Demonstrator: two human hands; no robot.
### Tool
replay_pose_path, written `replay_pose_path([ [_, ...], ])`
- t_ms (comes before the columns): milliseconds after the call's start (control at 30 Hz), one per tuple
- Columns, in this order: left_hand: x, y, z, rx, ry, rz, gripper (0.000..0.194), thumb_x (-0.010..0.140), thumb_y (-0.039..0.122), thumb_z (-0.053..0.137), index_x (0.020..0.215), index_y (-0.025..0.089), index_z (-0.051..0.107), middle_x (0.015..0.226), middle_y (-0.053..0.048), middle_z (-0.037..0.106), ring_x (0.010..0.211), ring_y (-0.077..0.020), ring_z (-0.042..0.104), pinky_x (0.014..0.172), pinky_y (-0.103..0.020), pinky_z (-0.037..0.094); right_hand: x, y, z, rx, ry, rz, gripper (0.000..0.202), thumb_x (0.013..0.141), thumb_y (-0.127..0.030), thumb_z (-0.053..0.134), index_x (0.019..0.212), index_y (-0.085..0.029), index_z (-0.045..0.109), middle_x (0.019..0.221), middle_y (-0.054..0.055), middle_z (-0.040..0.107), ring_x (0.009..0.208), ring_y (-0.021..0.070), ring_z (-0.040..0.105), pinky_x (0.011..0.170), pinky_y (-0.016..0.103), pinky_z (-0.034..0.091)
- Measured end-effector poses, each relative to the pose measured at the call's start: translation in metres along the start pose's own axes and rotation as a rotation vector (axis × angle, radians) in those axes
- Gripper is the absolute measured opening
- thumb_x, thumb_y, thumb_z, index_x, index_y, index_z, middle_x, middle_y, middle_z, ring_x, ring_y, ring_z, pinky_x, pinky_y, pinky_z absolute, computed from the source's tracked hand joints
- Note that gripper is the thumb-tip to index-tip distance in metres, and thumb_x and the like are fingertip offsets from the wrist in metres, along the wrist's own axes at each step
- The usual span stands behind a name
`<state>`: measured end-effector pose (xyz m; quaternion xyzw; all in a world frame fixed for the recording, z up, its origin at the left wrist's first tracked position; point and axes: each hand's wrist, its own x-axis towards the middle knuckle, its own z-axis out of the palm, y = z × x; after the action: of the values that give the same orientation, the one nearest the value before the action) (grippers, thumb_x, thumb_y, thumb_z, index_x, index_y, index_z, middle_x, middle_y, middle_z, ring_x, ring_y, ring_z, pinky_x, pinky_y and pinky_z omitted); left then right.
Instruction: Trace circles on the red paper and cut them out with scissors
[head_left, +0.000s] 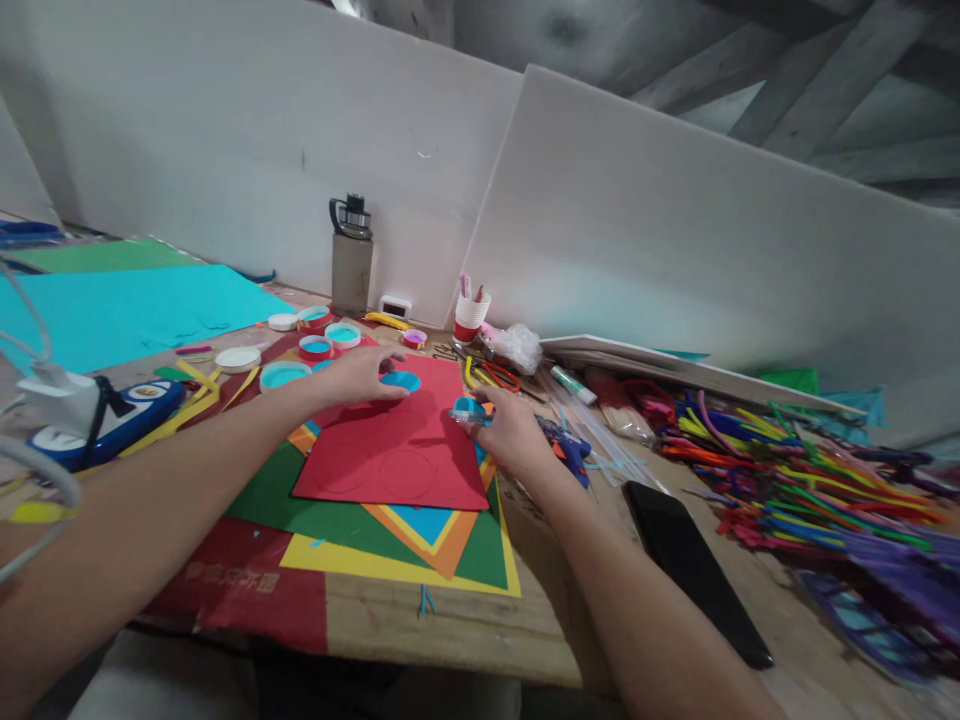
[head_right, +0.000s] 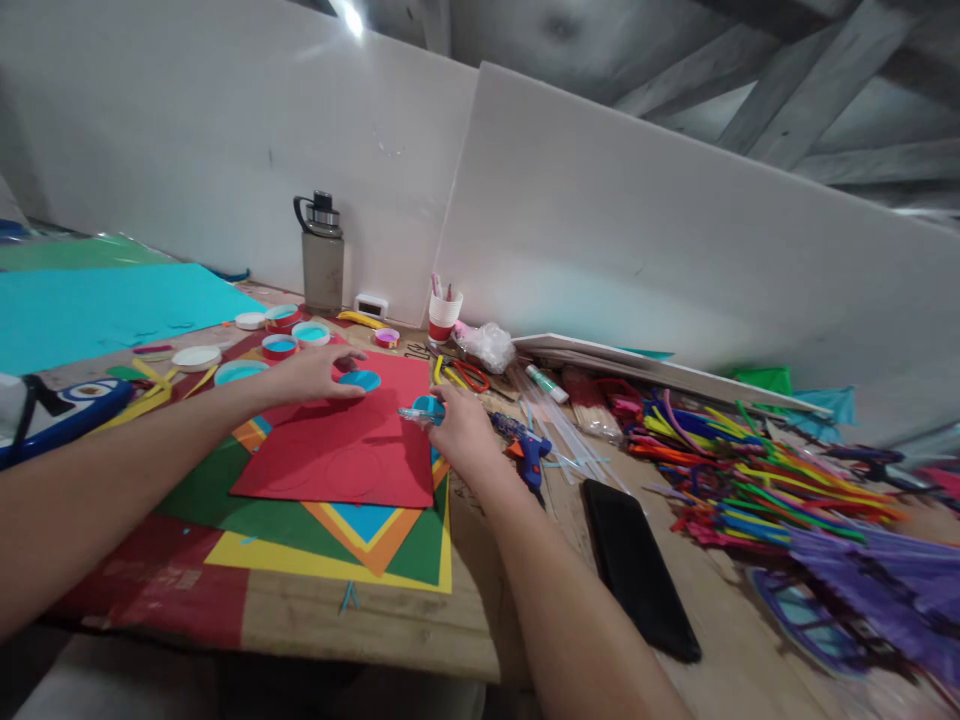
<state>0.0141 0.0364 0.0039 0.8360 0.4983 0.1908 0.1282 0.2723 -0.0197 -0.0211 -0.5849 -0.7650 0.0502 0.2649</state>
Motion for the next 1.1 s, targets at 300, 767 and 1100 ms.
replay_pose_path([
  [300, 0.003, 0.001, 0.008, 0.066, -0.011, 0.014, 0.068, 0.072, 0.05, 0.065, 0.13, 0.017, 0.055, 0.123, -0.011, 0.064, 0.109, -0.0259, 0.061, 0.091, -0.032, 0.048, 0.0, 0.0, 0.001, -0.001, -0.009, -0.005, 0.036, 0.074, -0.021, 0.069, 0.109, -0.017, 0.066, 0.109, 0.009, 0.07, 0.105, 0.0233, 0.064, 0.095, 0.036, 0.047],
  [767, 0.004, 0.001, 0.02, 0.027, -0.012, 0.014, 0.061, 0.071, 0.046, 0.065, 0.125, 0.018, 0.06, 0.125, -0.01, 0.064, 0.111, -0.0281, 0.06, 0.093, -0.035, 0.047, 0.0, 0.0, 0.003, -0.011, -0.008, 0.004, 0.039, 0.073, -0.02, 0.069, 0.112, -0.018, 0.065, 0.111, 0.009, 0.07, 0.107, 0.0234, 0.063, 0.095, 0.035, 0.047],
  [1100, -0.001, 0.011, 0.002, -0.008, 0.017, -0.004, 0.063, 0.072, 0.048, 0.068, 0.126, 0.019, 0.058, 0.115, -0.007, 0.068, 0.103, -0.0236, 0.063, 0.089, -0.031, 0.049, 0.002, 0.01, 0.002, -0.007, 0.071, 0.032, 0.04, 0.074, -0.024, 0.07, 0.113, -0.019, 0.065, 0.112, 0.01, 0.069, 0.106, 0.0237, 0.064, 0.095, 0.036, 0.048],
])
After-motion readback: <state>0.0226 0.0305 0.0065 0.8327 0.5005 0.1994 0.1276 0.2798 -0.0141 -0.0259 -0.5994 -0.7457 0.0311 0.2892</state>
